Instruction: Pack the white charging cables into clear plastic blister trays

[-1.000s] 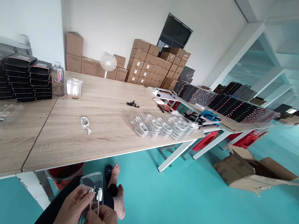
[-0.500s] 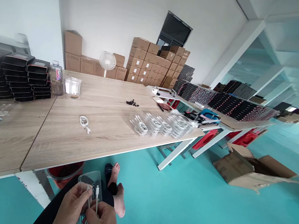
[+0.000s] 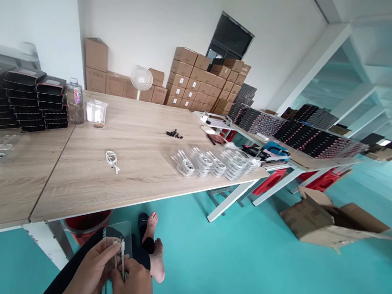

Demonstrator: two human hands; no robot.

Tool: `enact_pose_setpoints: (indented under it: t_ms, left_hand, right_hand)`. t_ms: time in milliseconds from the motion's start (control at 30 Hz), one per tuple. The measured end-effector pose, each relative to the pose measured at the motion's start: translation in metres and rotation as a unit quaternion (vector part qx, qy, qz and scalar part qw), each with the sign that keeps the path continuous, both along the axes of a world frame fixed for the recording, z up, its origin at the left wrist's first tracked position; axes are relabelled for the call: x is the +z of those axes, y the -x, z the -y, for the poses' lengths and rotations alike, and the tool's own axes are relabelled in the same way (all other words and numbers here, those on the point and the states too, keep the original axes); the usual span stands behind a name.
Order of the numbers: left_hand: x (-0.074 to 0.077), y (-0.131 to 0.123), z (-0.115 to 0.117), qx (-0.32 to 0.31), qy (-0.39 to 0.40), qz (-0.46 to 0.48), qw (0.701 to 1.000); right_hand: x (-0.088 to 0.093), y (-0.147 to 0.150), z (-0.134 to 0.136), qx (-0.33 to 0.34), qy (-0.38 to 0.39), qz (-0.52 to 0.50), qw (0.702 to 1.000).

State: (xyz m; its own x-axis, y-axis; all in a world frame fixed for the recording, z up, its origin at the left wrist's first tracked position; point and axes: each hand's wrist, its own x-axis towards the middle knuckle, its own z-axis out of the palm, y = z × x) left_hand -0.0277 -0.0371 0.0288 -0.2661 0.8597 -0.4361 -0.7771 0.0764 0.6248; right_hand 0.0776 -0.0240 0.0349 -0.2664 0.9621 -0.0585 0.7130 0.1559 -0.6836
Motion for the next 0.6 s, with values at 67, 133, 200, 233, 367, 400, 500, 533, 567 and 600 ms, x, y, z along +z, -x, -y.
enact_pose_setpoints:
  t_ms: [67,133,200,233,367,400,500,533,567,600]
  left_hand:
    - [0.003,0.003,0.001,-0.025,-0.037,0.012,0.999]
    - [0.008,0.005,0.001,-0.04,-0.06,0.018,0.997]
    - [0.012,0.004,0.001,-0.021,-0.049,0.024,0.998]
    - [0.014,0.004,0.0,-0.003,-0.036,0.025,0.999]
    - [0.019,0.002,0.0,0.039,-0.014,0.02,0.999]
    - [0.021,0.002,0.001,0.037,-0.018,0.019,0.999]
    - [0.025,0.004,0.001,0.04,-0.019,0.012,0.999]
    - [0.026,0.004,0.002,0.046,-0.011,0.008,0.999]
    - [0.028,0.004,0.002,0.051,-0.004,0.005,0.999]
    - [0.029,0.004,0.002,0.054,0.0,0.002,0.999]
  right_hand:
    - [0.002,-0.002,-0.004,-0.011,0.018,-0.067,0.998]
    - [0.003,-0.005,-0.006,-0.015,0.008,-0.114,0.993]
    - [0.002,-0.009,-0.006,-0.015,-0.018,-0.125,0.992]
    - [0.001,-0.01,-0.004,-0.018,-0.037,-0.113,0.993]
    - [-0.002,-0.015,0.001,-0.025,-0.142,-0.042,0.989]
    - [-0.001,-0.015,0.001,-0.024,-0.167,-0.038,0.985]
    - [0.002,-0.016,0.001,-0.025,-0.22,-0.047,0.974]
    - [0.003,-0.016,0.0,-0.026,-0.227,-0.052,0.972]
    - [0.004,-0.016,-0.001,-0.028,-0.227,-0.059,0.972]
    - [0.005,-0.015,-0.001,-0.029,-0.219,-0.07,0.973]
